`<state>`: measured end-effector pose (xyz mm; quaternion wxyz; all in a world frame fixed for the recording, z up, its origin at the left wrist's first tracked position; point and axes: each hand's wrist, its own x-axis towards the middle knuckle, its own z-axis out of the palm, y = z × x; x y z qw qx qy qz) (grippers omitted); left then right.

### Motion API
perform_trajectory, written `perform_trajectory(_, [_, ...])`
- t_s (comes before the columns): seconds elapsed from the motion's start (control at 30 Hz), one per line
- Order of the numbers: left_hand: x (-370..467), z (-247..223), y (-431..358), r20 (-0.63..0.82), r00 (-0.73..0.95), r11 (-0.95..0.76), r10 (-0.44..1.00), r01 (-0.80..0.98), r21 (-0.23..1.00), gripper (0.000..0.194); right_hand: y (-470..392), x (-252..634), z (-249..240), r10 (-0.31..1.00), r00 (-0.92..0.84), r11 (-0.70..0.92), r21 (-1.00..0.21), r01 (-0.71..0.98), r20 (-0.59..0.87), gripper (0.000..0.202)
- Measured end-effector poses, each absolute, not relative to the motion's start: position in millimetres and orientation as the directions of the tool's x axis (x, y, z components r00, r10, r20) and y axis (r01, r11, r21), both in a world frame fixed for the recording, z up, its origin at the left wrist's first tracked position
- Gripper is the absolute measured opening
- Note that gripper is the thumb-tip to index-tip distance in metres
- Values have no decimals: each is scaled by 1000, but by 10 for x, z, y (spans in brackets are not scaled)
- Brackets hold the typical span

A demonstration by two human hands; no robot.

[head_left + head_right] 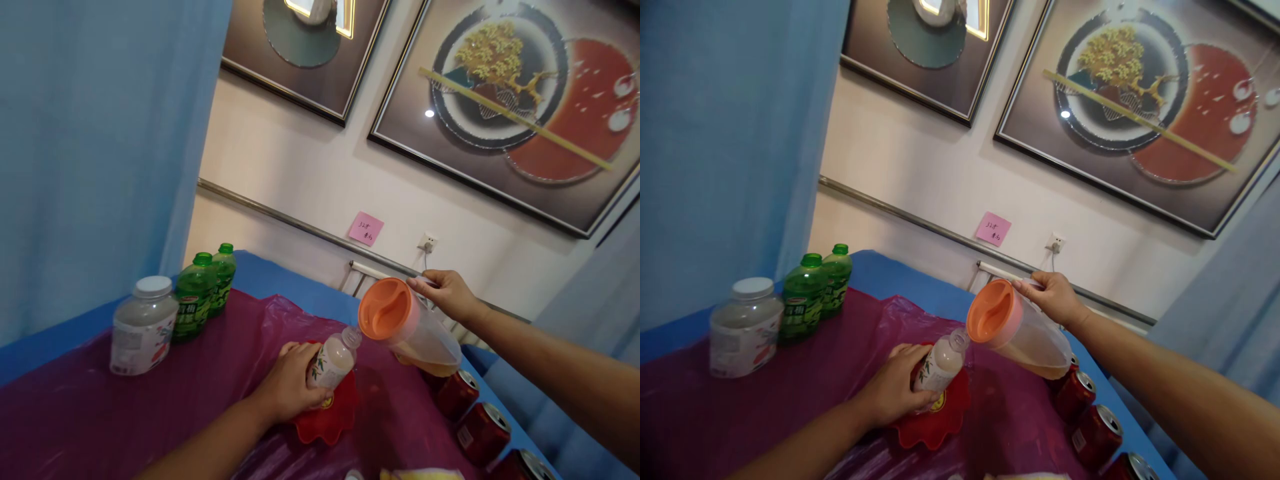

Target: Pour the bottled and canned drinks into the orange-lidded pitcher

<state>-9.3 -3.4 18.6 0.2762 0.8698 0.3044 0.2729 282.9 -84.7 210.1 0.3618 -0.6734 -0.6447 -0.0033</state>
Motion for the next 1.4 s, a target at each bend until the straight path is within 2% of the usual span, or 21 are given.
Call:
perform_trajectory(0.23, [-88, 177, -27, 318, 669, -675, 672, 376, 635, 53, -852, 2833, 2110, 860, 169, 87, -464, 881, 482, 64])
perform_trajectory(1.4, [-95, 166, -27, 333, 669, -683, 664, 362, 635, 57, -862, 2850, 2111, 858, 148, 86, -421, 903, 492, 63])
